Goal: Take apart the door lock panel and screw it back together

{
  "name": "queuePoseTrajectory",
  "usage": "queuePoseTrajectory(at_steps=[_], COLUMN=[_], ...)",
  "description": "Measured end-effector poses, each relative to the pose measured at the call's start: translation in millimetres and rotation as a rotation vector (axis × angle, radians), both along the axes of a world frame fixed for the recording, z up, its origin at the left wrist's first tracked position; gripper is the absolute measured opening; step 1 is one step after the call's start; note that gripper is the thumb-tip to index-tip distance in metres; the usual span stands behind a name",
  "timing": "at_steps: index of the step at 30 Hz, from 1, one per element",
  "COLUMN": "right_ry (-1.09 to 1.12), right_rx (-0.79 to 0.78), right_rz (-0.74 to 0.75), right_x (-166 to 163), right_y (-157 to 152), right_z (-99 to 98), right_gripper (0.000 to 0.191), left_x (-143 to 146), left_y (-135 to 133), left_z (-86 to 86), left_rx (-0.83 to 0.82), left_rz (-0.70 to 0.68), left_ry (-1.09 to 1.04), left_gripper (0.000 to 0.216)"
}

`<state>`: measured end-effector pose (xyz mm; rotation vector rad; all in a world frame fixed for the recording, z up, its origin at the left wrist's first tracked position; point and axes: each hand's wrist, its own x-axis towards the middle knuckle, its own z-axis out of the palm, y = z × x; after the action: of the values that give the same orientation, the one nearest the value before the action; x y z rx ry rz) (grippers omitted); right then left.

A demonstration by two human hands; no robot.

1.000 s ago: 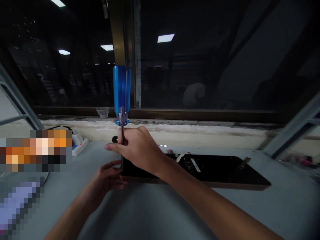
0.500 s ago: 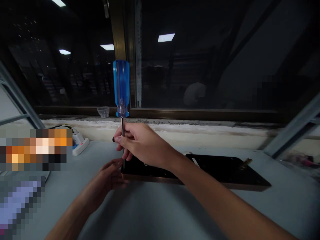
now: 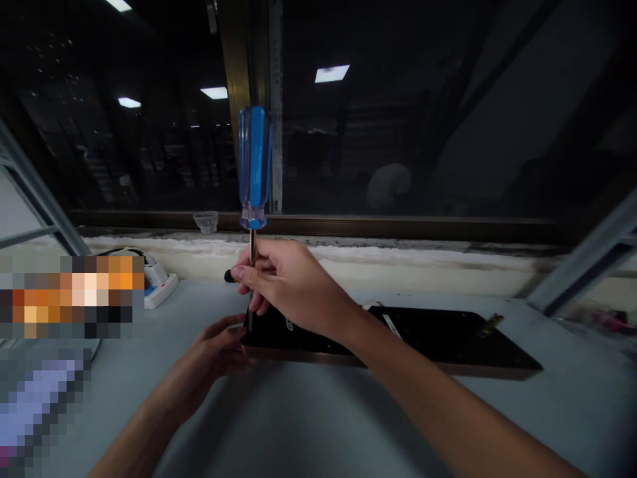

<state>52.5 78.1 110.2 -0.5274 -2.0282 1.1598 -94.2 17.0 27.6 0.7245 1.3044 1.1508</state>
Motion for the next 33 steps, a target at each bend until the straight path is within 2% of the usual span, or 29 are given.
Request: queuePoseTrajectory(at_steps=[10,19,25,33], right_ry=[0.034,0.025,0.014,-0.02], right_rx=[-0.028,-0.048,-0.01,-0.007], right_rz=[-0.037,0.006,0.005,0.012], right_x=[8,0,0,-1], right_y=[-1,-2,-2,-2], right_z=[6.2,-5.3,-6.4,-9.8], right_gripper=[0.011,0.011,0.012,0.01], left_x=[1,-2,-5,-3], left_y=[0,0,1,-1], left_z=[-4.0,0.3,-5.8,-8.2], left_rx=[0.013,0.038,0.058,0.072], left_rz=[0.059,-0.017,-0.03,0.032], left_ry=[0.08,-0.003,0.013,0.039], left_gripper=[0.05,0.047,0.044,0.046])
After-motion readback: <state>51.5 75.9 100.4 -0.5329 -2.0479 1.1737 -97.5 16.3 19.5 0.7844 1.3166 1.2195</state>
